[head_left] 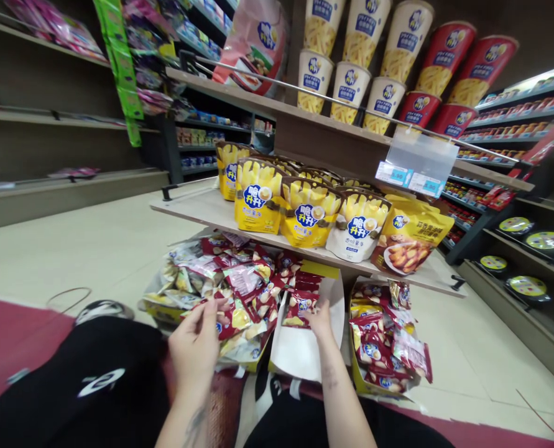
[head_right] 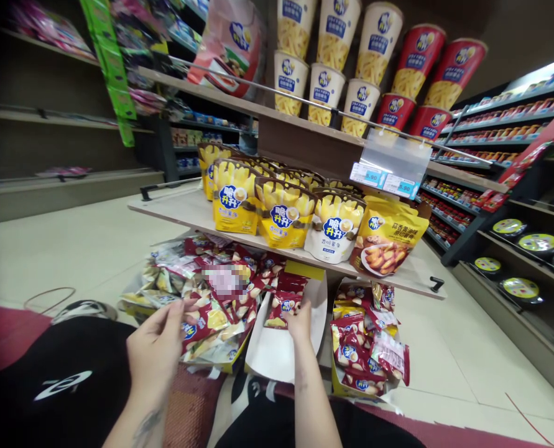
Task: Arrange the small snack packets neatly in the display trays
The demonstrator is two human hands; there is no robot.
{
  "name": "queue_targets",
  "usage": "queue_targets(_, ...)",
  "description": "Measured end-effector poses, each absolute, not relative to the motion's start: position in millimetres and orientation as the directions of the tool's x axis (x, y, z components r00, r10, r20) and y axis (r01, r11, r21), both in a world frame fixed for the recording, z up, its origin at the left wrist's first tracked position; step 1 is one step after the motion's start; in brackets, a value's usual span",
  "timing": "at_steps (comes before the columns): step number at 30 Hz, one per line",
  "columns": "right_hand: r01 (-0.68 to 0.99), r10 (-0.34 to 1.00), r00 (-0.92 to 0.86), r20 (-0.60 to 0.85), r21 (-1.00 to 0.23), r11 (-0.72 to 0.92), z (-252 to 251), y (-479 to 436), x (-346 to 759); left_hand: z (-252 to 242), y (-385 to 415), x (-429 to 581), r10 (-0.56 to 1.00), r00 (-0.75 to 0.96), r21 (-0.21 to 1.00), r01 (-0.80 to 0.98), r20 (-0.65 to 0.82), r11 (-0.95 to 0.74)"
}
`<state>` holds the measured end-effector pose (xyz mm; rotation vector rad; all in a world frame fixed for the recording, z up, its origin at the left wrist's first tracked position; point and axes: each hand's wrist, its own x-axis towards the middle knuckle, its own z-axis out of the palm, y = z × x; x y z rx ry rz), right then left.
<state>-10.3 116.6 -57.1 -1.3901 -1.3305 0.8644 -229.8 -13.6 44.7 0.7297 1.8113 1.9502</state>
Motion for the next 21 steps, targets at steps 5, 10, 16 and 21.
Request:
queue_targets(5, 0.432, 0.996, 0.09, 0.018, -0.901, -0.023, -65, 100, -22, 45, -13, -228, 0.606, -0.784, 0.991, 0.095, 0.133, -0.094)
queue_targets(10, 0.561, 0.995, 0.085, -0.044, -0.824, -0.085, -52, 94, -32, 47, -14, -228, 0.592, -0.797, 0.993, 0.085, 0.12, -0.087)
queue_targets(16, 0.749, 0.985, 0.0, 0.172, -0.653, 0.113, -11, 51, -34, 48, -16, -231, 0.602, -0.791, 0.994, 0.073, 0.108, -0.083)
queue_targets(21, 0.787, 0.96, -0.272, 0.071, -0.558, 0.264, -4, 13, -34, 44, -16, -236, 0.603, -0.794, 0.997, 0.076, 0.075, -0.023)
